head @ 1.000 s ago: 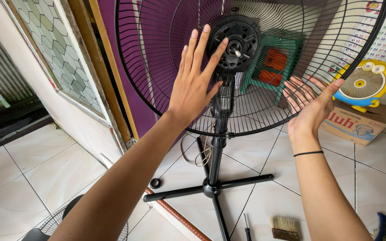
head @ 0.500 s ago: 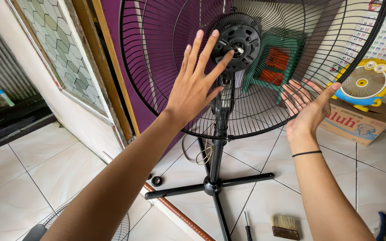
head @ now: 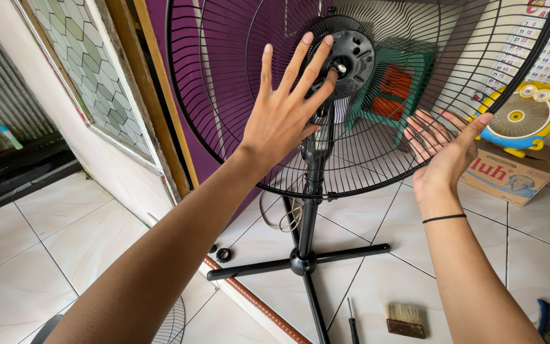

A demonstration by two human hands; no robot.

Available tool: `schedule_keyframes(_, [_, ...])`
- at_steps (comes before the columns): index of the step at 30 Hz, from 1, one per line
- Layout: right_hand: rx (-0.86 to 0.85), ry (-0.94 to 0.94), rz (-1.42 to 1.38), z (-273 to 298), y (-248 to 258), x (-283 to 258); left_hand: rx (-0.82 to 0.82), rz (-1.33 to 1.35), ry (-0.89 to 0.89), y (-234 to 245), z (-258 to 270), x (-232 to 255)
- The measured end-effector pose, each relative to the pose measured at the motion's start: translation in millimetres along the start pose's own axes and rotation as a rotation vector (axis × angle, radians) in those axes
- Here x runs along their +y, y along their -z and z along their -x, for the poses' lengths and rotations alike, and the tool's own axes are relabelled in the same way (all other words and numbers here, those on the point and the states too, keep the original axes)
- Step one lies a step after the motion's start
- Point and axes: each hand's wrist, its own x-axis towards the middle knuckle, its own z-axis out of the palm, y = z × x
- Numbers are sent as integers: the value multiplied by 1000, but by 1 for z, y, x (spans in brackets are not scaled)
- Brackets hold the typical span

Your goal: The person disassembles a standing fan by removing the front grille, unscrewing the central nut, and detaching the fan blades. They use a screwdriver to loosen the nut and place the removed parts on the floor.

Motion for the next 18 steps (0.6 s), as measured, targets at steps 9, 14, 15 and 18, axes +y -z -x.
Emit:
schedule_keyframes(9, [-126,-43,-23,2,17,-8,9,-19,-65,10,-1,2])
schedule_keyframes(14, [-208,-39,18,-1,28,-14,22,-48,-89,18,-2,3])
schedule_keyframes(15, [-212,-36,25,-2,29,-16,26,-50,-97,19,-3,3])
schedule_keyframes(18, [-236,28,82,-2,32,-22,21,-59,-110,22,-5,2])
